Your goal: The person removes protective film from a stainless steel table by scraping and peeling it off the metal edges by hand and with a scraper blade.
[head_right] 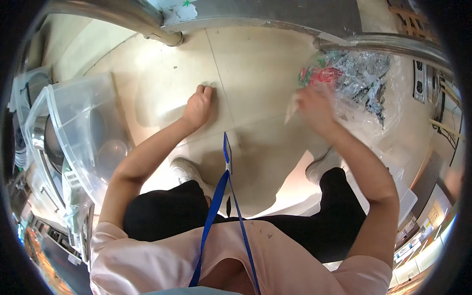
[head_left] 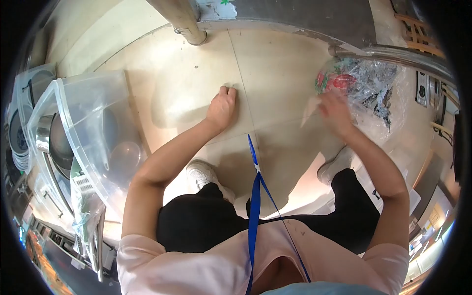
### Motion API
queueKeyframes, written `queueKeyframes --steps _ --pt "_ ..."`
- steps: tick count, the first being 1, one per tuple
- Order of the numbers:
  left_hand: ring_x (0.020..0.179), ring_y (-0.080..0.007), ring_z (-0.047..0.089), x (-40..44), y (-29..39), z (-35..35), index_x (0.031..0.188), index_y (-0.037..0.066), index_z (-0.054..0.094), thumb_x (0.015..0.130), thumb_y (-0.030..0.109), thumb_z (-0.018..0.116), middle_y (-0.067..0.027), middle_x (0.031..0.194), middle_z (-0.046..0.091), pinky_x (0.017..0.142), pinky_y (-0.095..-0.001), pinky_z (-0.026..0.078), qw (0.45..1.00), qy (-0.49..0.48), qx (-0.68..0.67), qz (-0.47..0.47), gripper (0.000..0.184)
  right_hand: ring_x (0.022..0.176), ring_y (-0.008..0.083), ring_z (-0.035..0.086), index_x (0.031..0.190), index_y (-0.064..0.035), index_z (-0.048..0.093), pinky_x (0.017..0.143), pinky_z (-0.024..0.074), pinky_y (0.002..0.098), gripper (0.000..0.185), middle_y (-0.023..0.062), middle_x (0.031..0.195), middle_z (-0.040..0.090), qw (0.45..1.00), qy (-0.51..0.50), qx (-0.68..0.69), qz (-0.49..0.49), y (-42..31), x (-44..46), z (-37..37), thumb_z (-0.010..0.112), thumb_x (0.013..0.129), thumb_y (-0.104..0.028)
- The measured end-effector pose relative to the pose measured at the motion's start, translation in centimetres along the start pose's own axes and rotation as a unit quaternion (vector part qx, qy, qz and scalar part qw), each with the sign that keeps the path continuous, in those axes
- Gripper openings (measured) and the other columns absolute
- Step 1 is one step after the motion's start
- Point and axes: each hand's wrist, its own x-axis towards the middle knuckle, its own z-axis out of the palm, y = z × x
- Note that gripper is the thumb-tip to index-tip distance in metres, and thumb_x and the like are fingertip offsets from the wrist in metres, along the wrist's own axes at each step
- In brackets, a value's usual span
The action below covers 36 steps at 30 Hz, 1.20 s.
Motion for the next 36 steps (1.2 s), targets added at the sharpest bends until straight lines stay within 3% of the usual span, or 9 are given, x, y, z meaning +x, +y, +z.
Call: queueKeyframes --steps 5,9,11,14,17,22,23,26,36 --pt "0.079 -0.0335 0.055 0.1 -0.4 0.1 0.088 0.000 0.045 0.070 -0.003 0.049 -0.0203 0.088 0.048 0.069 -0.0374 0.049 1.000 -0.004 -0.020 -0.005 0.019 0.084 0.0298 0.053 0.094 -0.0045 0.055 0.073 0.0433 0.0376 0.024 0.0121 0.089 0.055 0.980 0.120 0.138 -0.072 -8.5 8.4 -2.0 0.058 0.072 -0.010" --pt "0.078 -0.0352 0.054 0.0 -1.2 1.1 0.090 0.000 0.048 0.068 0.001 0.054 -0.0193 0.090 0.050 0.069 -0.0391 0.047 0.998 0.031 -0.053 0.007 0.023 0.065 0.0233 0.055 0.088 -0.0032 0.056 0.058 0.0455 0.0336 0.014 0.0113 0.072 0.055 0.930 0.302 0.207 0.011 -11.1 18.4 -6.4 0.055 0.078 -0.012" --pt "0.078 -0.0335 0.054 0.0 -0.4 -0.2 0.087 0.001 0.048 0.068 0.001 0.053 -0.0184 0.089 0.050 0.068 -0.0381 0.047 0.997 0.045 -0.052 -0.020 0.019 0.058 0.0178 0.054 0.085 -0.0019 0.055 0.052 0.0427 0.0275 0.021 0.0074 0.063 0.054 0.946 0.186 0.233 0.125 -12.2 21.9 -9.2 0.056 0.080 -0.023" --pt "0.076 -0.0317 0.054 0.8 0.3 -3.9 0.085 0.002 0.050 0.069 0.001 0.054 -0.0161 0.085 0.050 0.064 -0.0374 0.046 0.984 0.152 -0.090 0.012 0.017 0.084 0.0266 0.062 0.076 0.0033 0.065 0.075 0.0477 0.0350 0.030 0.0247 0.082 0.061 0.952 0.089 0.144 0.254 -13.5 25.3 -11.2 0.066 0.065 -0.025" --pt "0.072 -0.0299 0.053 2.0 0.8 -8.0 0.085 0.003 0.051 0.069 0.000 0.057 -0.0133 0.081 0.051 0.060 -0.0364 0.045 0.942 0.296 -0.141 0.066 0.017 0.067 0.0286 0.063 0.067 0.0066 0.061 0.063 0.0487 0.0349 0.022 0.0182 0.066 0.061 0.944 -0.009 0.185 0.273 -14.8 25.8 -13.2 0.060 0.066 -0.016" --pt "0.060 -0.0246 0.051 3.2 1.6 -13.1 0.081 0.003 0.052 0.066 -0.006 0.058 -0.0100 0.074 0.051 0.053 -0.0307 0.043 0.835 0.488 -0.196 0.161 0.019 0.062 0.0291 0.061 0.066 0.0069 0.060 0.061 0.0475 0.0371 0.021 0.0207 0.063 0.059 0.953 -0.032 0.195 0.230 -14.3 26.7 -12.6 0.057 0.067 -0.014" --pt "0.059 -0.0231 0.050 3.0 1.8 -13.9 0.081 0.003 0.051 0.067 -0.006 0.058 -0.0097 0.074 0.050 0.052 -0.0297 0.042 0.827 0.497 -0.214 0.153 0.018 0.064 0.0291 0.061 0.067 0.0068 0.060 0.061 0.0473 0.0372 0.021 0.0217 0.065 0.059 0.950 -0.053 0.210 0.226 -14.6 26.5 -12.8 0.056 0.067 -0.014" --pt "0.057 -0.0162 0.048 2.7 0.9 -14.6 0.084 0.001 0.051 0.074 -0.002 0.055 -0.0087 0.075 0.050 0.051 -0.0252 0.041 0.808 0.512 -0.278 0.089 0.011 0.071 0.0297 0.059 0.069 0.0044 0.059 0.064 0.0469 0.0357 0.016 0.0209 0.071 0.058 0.990 0.118 0.017 -0.078 -11.7 27.0 -10.6 0.053 0.067 -0.010" --pt "0.077 -0.0121 0.050 3.1 -2.7 -14.0 0.099 0.000 0.049 0.081 0.009 0.055 -0.0075 0.090 0.052 0.066 -0.0235 0.043 0.803 0.489 -0.340 -0.038 0.021 0.074 0.0263 0.056 0.070 -0.0013 0.058 0.065 0.0471 0.0353 0.011 0.0134 0.078 0.056 0.926 0.057 -0.247 -0.279 -12.0 24.3 -10.7 0.051 0.070 -0.010"
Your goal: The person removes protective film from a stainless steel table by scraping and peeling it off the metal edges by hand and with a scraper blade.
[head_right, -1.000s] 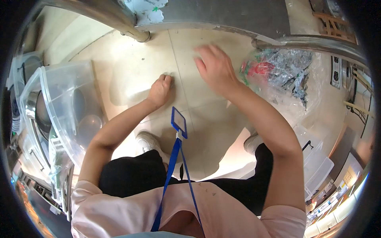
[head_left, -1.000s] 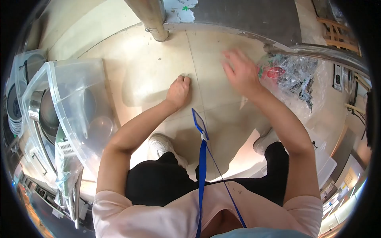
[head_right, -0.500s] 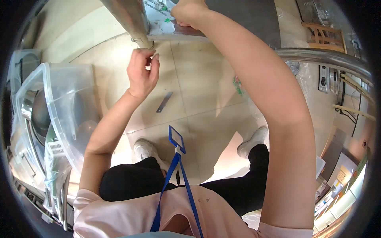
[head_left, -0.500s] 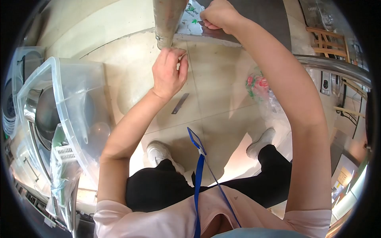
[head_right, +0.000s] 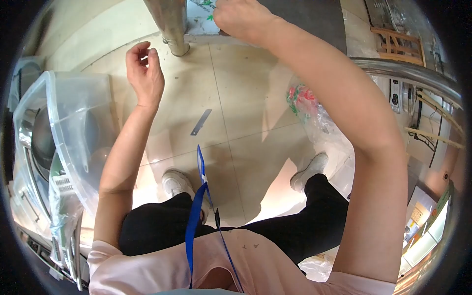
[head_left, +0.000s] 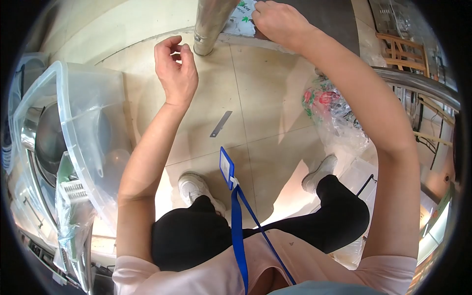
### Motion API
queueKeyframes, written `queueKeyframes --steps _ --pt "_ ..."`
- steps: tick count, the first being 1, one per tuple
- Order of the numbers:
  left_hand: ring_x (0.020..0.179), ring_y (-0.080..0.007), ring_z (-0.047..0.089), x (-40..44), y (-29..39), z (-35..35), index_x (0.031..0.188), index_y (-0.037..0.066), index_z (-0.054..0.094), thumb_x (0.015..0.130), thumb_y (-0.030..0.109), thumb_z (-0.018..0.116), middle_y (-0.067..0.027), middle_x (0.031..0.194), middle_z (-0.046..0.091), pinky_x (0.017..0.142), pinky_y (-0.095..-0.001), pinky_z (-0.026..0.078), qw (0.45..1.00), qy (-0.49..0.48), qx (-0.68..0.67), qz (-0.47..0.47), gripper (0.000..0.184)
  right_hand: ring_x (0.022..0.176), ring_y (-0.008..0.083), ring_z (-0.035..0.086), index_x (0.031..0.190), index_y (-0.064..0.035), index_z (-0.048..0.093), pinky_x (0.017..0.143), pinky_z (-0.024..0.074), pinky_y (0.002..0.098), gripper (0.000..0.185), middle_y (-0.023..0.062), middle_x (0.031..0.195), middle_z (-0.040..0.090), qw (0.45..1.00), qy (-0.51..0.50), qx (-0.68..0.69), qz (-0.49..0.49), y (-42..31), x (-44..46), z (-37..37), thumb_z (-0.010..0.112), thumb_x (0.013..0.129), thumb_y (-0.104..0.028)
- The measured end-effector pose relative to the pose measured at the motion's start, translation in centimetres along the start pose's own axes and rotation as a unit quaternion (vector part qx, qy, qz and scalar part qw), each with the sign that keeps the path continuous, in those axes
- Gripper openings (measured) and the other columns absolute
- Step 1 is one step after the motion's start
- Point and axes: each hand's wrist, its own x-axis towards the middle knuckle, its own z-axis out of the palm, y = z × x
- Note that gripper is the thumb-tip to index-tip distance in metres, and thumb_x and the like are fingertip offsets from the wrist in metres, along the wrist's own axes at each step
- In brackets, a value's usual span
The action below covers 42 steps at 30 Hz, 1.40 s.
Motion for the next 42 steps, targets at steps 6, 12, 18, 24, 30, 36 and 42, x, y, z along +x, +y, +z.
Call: queueKeyframes --steps 6,12,18,24,30,36,42 --pt "0.098 -0.0282 0.048 1.7 0.2 1.5 0.119 0.001 0.035 0.072 0.013 0.065 -0.0156 0.114 0.042 0.081 -0.0351 0.041 0.977 -0.074 0.100 0.173 0.057 0.072 0.0256 0.056 0.067 -0.0022 0.055 0.063 0.0469 0.0345 0.009 0.0117 0.074 0.054 0.998 0.061 0.008 -0.026 1.4 -0.3 1.3 0.052 0.069 -0.010" --pt "0.097 -0.0273 0.049 2.5 0.4 3.0 0.122 0.002 0.030 0.069 0.014 0.070 -0.0146 0.114 0.042 0.081 -0.0353 0.041 0.983 -0.173 0.030 0.052 0.067 0.072 0.0315 0.057 0.073 -0.0010 0.060 0.064 0.0465 0.0382 0.017 0.0175 0.073 0.057 0.965 0.129 0.137 0.183 2.6 -0.1 -0.8 0.052 0.073 -0.016" --pt "0.095 -0.0283 0.049 2.2 -0.1 3.2 0.121 0.002 0.031 0.067 0.007 0.069 -0.0141 0.111 0.044 0.081 -0.0352 0.041 0.985 -0.147 0.016 0.094 0.066 0.069 0.0336 0.060 0.074 0.0001 0.064 0.068 0.0468 0.0374 0.030 0.0205 0.073 0.061 0.854 -0.131 0.278 0.420 2.3 2.6 -1.8 0.054 0.073 -0.029" --pt "0.101 -0.0336 0.045 2.2 -0.2 3.2 0.119 0.002 0.032 0.064 0.002 0.069 -0.0169 0.114 0.043 0.083 -0.0367 0.041 0.987 -0.128 0.010 0.101 0.066 0.052 0.0112 0.049 0.079 -0.0047 0.055 0.042 0.0381 0.0208 0.020 0.0019 0.058 0.049 0.682 -0.124 0.560 0.453 2.4 4.5 -0.2 0.055 0.081 -0.025" --pt "0.106 -0.0357 0.043 2.4 -0.2 3.0 0.116 0.000 0.034 0.064 0.003 0.069 -0.0197 0.119 0.040 0.087 -0.0382 0.039 0.985 -0.109 -0.003 0.135 0.063 0.053 0.0058 0.045 0.082 -0.0068 0.054 0.041 0.0364 0.0163 0.005 -0.0007 0.063 0.048 0.720 -0.126 0.499 0.466 0.6 5.4 -1.8 0.049 0.084 -0.009" --pt "0.106 -0.0359 0.043 2.7 -0.5 2.8 0.114 0.000 0.035 0.065 0.004 0.068 -0.0201 0.120 0.040 0.086 -0.0385 0.039 0.983 -0.104 -0.007 0.151 0.059 0.050 0.0079 0.043 0.074 -0.0040 0.053 0.040 0.0385 0.0205 0.013 0.0021 0.059 0.046 0.658 -0.062 0.558 0.502 1.5 3.5 -2.2 0.057 0.077 -0.016" --pt "0.104 -0.0326 0.045 2.7 -0.5 2.7 0.116 0.000 0.035 0.067 0.003 0.067 -0.0169 0.119 0.041 0.083 -0.0357 0.041 0.982 -0.113 0.003 0.155 0.059 0.052 0.0093 0.048 0.072 -0.0031 0.059 0.043 0.0412 0.0215 0.019 0.0011 0.061 0.050 0.734 -0.088 0.473 0.479 1.4 3.3 -1.3 0.061 0.074 -0.022"
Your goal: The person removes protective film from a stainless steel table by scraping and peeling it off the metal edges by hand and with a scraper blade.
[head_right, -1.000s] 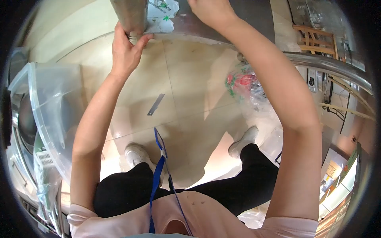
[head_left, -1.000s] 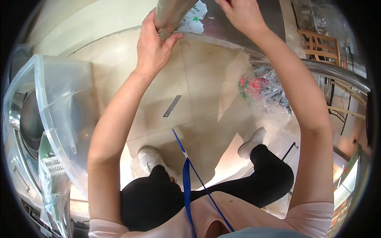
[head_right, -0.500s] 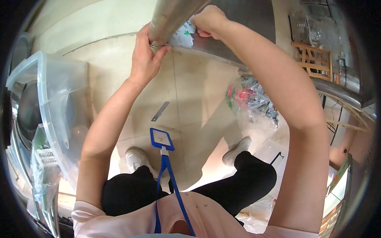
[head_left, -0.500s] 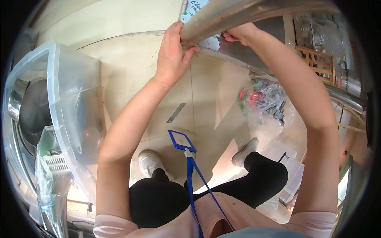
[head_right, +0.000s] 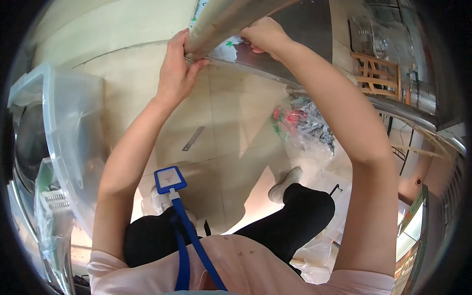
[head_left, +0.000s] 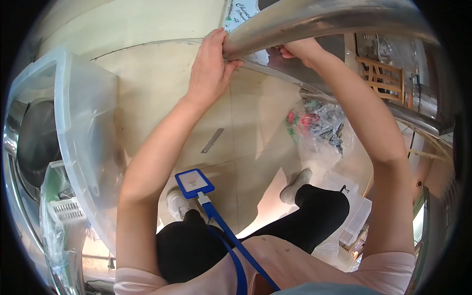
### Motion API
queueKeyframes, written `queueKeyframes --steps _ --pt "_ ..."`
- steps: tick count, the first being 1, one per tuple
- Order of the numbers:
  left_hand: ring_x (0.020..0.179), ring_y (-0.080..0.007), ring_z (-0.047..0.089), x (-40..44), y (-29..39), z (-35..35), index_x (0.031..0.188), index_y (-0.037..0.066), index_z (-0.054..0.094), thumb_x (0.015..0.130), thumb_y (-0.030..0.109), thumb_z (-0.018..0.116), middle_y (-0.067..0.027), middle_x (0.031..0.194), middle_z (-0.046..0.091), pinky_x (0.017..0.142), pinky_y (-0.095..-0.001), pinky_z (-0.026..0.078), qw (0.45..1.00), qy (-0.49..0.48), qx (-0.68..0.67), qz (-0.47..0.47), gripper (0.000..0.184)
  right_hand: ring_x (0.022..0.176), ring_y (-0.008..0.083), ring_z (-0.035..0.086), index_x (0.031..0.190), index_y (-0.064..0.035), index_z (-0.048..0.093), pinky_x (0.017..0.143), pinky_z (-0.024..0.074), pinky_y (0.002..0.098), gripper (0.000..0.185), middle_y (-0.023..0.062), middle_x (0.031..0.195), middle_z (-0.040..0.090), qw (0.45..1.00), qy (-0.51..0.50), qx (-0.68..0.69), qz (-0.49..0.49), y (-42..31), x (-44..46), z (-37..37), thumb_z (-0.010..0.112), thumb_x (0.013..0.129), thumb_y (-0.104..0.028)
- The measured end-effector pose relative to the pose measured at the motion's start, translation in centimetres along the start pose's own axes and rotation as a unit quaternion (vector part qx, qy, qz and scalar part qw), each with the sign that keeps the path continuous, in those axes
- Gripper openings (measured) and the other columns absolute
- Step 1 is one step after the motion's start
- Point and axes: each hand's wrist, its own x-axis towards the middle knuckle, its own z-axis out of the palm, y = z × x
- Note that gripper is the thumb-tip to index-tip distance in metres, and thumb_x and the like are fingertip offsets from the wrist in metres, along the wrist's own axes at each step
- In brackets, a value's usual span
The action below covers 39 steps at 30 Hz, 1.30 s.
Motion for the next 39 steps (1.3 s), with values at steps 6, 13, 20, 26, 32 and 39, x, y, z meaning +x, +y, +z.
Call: queueKeyframes --steps 6,13,20,26,32,39 --pt "0.104 -0.0342 0.044 0.0 0.1 -0.1 0.114 -0.002 0.035 0.066 0.005 0.068 -0.0186 0.119 0.041 0.085 -0.0380 0.040 1.000 -0.012 0.001 -0.003 0.059 0.058 0.0098 0.049 0.077 -0.0037 0.057 0.053 0.0434 0.0223 0.016 0.0019 0.068 0.054 0.993 0.016 -0.048 -0.107 0.9 1.6 0.8 0.054 0.080 -0.019" --pt "0.101 -0.0332 0.045 0.1 0.4 -0.2 0.115 0.000 0.035 0.067 0.004 0.068 -0.0174 0.118 0.041 0.084 -0.0363 0.041 0.999 -0.033 0.006 -0.028 0.059 0.065 0.0192 0.057 0.082 -0.0005 0.061 0.066 0.0472 0.0311 0.024 0.0093 0.073 0.061 0.990 0.063 0.039 -0.121 2.2 0.3 0.8 0.056 0.078 -0.024" --pt "0.100 -0.0307 0.046 0.1 0.7 -0.3 0.117 0.001 0.033 0.069 0.004 0.066 -0.0163 0.119 0.040 0.080 -0.0349 0.041 0.998 -0.059 0.033 -0.018 0.058 0.067 0.0315 0.061 0.061 -0.0010 0.063 0.065 0.0463 0.0376 0.024 0.0195 0.065 0.059 0.979 0.119 -0.101 -0.128 -0.5 0.2 0.7 0.063 0.068 -0.024" --pt "0.098 -0.0306 0.045 0.0 0.4 -0.2 0.116 0.000 0.033 0.071 0.005 0.066 -0.0161 0.115 0.041 0.079 -0.0351 0.041 0.997 -0.070 0.029 -0.018 0.056 0.067 0.0306 0.061 0.066 -0.0022 0.063 0.064 0.0471 0.0370 0.017 0.0187 0.067 0.060 0.955 0.158 -0.108 -0.228 0.7 1.2 1.6 0.062 0.070 -0.019" --pt "0.095 -0.0302 0.045 0.0 1.0 -0.5 0.113 -0.002 0.036 0.071 0.007 0.066 -0.0168 0.114 0.040 0.078 -0.0344 0.040 0.992 -0.081 0.070 -0.071 0.053 0.064 0.0281 0.061 0.069 -0.0018 0.064 0.064 0.0476 0.0362 0.018 0.0154 0.067 0.062 0.981 0.085 0.048 -0.171 1.5 0.5 0.6 0.061 0.071 -0.019" --pt "0.091 -0.0288 0.046 -3.1 5.9 1.0 0.101 -0.001 0.047 0.068 0.000 0.063 -0.0167 0.100 0.049 0.078 -0.0331 0.040 0.978 0.033 0.069 0.192 0.036 0.073 0.0294 0.062 0.072 0.0023 0.064 0.065 0.0480 0.0357 0.019 0.0185 0.076 0.063 0.981 0.075 -0.117 -0.132 0.6 -1.4 -0.3 0.063 0.068 -0.016"
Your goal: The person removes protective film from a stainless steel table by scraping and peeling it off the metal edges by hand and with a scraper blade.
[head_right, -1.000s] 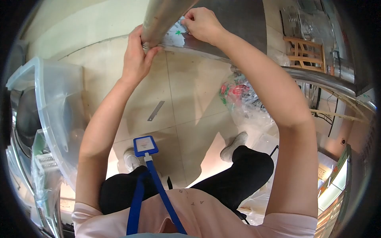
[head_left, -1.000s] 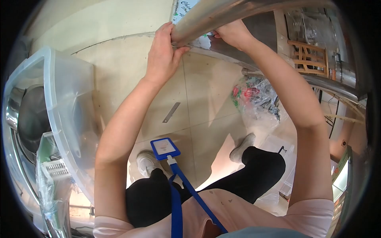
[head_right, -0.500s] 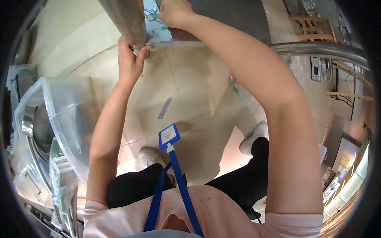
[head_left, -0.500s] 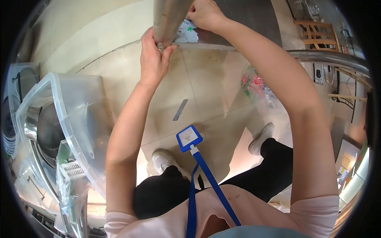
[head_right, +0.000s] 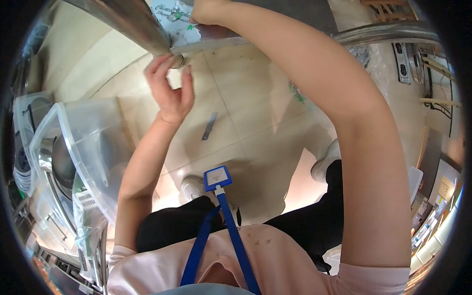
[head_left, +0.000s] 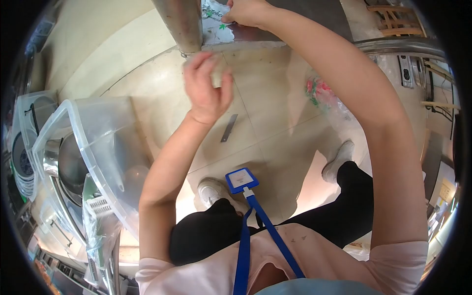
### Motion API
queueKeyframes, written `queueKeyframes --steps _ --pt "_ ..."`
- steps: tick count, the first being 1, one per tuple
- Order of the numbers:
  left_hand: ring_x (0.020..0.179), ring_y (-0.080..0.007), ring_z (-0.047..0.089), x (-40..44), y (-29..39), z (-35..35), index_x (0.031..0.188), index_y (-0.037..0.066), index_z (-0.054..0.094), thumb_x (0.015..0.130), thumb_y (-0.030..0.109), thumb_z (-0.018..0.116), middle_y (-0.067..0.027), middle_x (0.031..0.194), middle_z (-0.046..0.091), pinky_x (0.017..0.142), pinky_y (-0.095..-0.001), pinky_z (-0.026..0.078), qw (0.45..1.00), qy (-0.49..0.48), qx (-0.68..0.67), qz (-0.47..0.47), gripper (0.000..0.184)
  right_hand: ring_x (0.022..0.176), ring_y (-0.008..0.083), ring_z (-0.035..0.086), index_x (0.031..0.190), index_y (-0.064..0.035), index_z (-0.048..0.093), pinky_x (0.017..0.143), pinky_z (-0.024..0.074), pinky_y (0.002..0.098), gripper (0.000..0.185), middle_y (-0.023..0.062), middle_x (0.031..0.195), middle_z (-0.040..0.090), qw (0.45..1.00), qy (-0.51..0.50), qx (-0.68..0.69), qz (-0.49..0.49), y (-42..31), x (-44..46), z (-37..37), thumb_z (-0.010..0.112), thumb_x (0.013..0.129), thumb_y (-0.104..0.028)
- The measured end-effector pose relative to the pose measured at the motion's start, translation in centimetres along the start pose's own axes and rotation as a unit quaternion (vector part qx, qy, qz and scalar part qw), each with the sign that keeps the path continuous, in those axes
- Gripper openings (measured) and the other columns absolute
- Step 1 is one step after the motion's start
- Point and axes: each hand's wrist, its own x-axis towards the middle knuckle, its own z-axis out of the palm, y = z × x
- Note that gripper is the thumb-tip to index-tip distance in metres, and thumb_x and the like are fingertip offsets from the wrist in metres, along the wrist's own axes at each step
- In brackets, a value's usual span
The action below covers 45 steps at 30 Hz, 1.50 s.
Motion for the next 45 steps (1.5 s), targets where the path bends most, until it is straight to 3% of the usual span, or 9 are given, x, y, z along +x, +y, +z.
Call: queueKeyframes --steps 5,8,11,16,25,31,35,39,45 --pt "0.094 -0.0326 0.047 0.2 0.6 1.9 0.100 0.000 0.048 0.068 0.000 0.061 -0.0166 0.103 0.049 0.078 -0.0364 0.041 0.994 -0.106 0.003 0.018 0.035 0.078 0.0294 0.062 0.073 0.0020 0.065 0.065 0.0486 0.0355 0.014 0.0204 0.081 0.062 0.994 0.093 -0.007 0.059 0.4 2.3 3.0 0.058 0.067 -0.008" --pt "0.102 -0.0346 0.044 0.1 -0.1 2.2 0.104 0.000 0.047 0.067 0.001 0.060 -0.0170 0.109 0.046 0.085 -0.0408 0.038 0.985 -0.145 0.091 0.032 0.039 0.074 0.0277 0.062 0.071 0.0024 0.065 0.061 0.0485 0.0349 0.015 0.0192 0.076 0.063 0.926 -0.038 -0.338 -0.162 2.0 5.4 4.2 0.059 0.068 -0.011" --pt "0.109 -0.0341 0.041 -0.3 -1.1 2.3 0.104 0.000 0.048 0.066 0.004 0.059 -0.0171 0.114 0.045 0.090 -0.0444 0.035 0.979 -0.153 0.133 0.038 0.040 0.068 0.0258 0.062 0.070 0.0036 0.064 0.060 0.0481 0.0335 0.025 0.0171 0.069 0.062 0.986 -0.018 0.114 0.123 -1.1 -0.1 -0.8 0.063 0.069 -0.022" --pt "0.109 -0.0326 0.042 -0.5 -1.8 2.3 0.104 -0.001 0.049 0.065 0.004 0.058 -0.0165 0.113 0.046 0.091 -0.0438 0.035 0.977 -0.146 0.146 0.052 0.040 0.081 0.0280 0.062 0.074 0.0032 0.064 0.068 0.0495 0.0351 0.034 0.0218 0.082 0.062 0.995 0.030 -0.089 -0.027 -0.2 1.6 1.6 0.070 0.065 -0.030" --pt "0.107 -0.0317 0.043 -0.6 -2.2 2.6 0.102 -0.001 0.048 0.063 0.002 0.059 -0.0142 0.111 0.048 0.090 -0.0421 0.036 0.984 -0.122 0.126 0.041 0.040 0.078 0.0258 0.063 0.070 -0.0018 0.066 0.066 0.0499 0.0331 0.015 0.0194 0.080 0.063 0.950 -0.131 -0.276 0.065 -2.0 4.4 2.7 0.065 0.067 -0.016" --pt "0.106 -0.0317 0.044 -0.3 -2.0 2.2 0.101 -0.001 0.048 0.063 0.002 0.058 -0.0144 0.109 0.049 0.090 -0.0412 0.036 0.984 -0.129 0.118 0.033 0.040 0.059 0.0226 0.061 0.065 -0.0011 0.064 0.055 0.0478 0.0325 0.023 0.0155 0.059 0.059 0.994 0.038 -0.077 0.074 -2.7 2.5 -1.3 0.061 0.069 -0.024" --pt "0.105 -0.0312 0.044 0.0 -1.6 2.1 0.101 -0.002 0.049 0.062 0.003 0.057 -0.0145 0.108 0.049 0.089 -0.0407 0.036 0.987 -0.125 0.102 0.022 0.040 0.057 0.0238 0.060 0.074 -0.0064 0.066 0.053 0.0469 0.0328 0.034 0.0174 0.061 0.059 0.950 -0.167 -0.264 0.005 2.7 11.4 4.8 0.055 0.072 -0.039" --pt "0.104 -0.0300 0.045 -0.3 -1.9 2.2 0.100 -0.002 0.050 0.063 0.004 0.056 -0.0144 0.106 0.050 0.089 -0.0401 0.036 0.986 -0.125 0.108 0.018 0.038 0.062 0.0157 0.057 0.092 -0.0036 0.059 0.056 0.0452 0.0278 0.022 0.0057 0.076 0.061 0.956 -0.110 0.243 -0.125 1.4 9.0 5.7 0.050 0.084 -0.023" --pt "0.104 -0.0283 0.046 -0.6 -2.1 2.5 0.095 -0.002 0.053 0.062 0.007 0.055 -0.0137 0.105 0.051 0.090 -0.0388 0.037 0.991 -0.080 0.105 0.010 0.035 0.098 0.0272 0.049 0.103 -0.0064 0.055 0.085 0.0360 0.0394 0.030 0.0128 0.105 0.055 0.953 0.029 -0.170 -0.250 -0.8 3.7 2.9 0.052 0.079 -0.024"
